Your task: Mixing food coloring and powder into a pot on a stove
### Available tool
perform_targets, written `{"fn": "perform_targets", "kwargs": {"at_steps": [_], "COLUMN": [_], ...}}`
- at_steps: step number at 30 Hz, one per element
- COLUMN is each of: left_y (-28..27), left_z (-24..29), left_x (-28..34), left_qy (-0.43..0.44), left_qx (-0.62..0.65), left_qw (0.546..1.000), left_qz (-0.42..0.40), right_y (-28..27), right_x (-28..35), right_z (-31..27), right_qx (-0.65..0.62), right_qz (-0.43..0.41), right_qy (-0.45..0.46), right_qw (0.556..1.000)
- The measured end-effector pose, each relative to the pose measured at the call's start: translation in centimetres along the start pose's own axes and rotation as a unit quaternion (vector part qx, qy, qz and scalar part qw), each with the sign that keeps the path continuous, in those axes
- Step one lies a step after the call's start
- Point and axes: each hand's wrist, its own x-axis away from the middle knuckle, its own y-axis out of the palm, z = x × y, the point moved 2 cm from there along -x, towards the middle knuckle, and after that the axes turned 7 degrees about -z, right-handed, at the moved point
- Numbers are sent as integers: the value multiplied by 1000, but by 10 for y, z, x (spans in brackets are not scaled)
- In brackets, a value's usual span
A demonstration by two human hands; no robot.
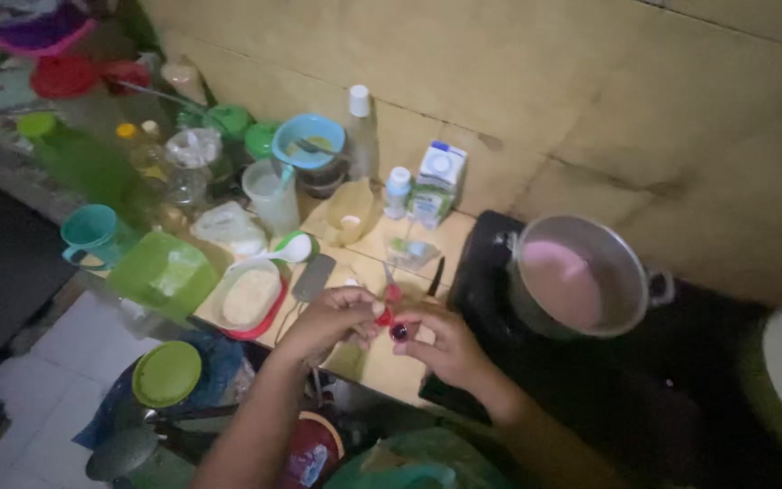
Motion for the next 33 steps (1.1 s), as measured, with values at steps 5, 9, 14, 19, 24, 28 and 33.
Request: {"fn": "perform_targets", "kwargs": {"at_steps": [5,9,14,19,24,28,33], "left_y": [-38,-58,-89,-109,-110,-122,-126], "left_z": [-48,-86,-117,-121,-99,-114,-119], "left_x": [-9,-5,3,27,64,83,98], "left_qy": [-55,-26,9,47,109,104,126], "left_qx": [109,279,377,408,347,368,379], "left_qw": [986,947,923,911,931,921,914], "left_qz": [-115,-156,-76,-31,25,79,68], "right_y": [10,27,41,33,53,75,96], "right_x": [-41,-62,-96,-165,-224,-269,-328], "right_z": [-6,-13,14,85,155,159,168], "right_qx": [5,15,7,-21,-16,-5,128], "right_qz": [-61,-123,-159,-51,2,-17,-11], "right_qy": [-63,-8,-52,77,209,173,120], "right_qw": [996,992,986,996,978,985,984]}}
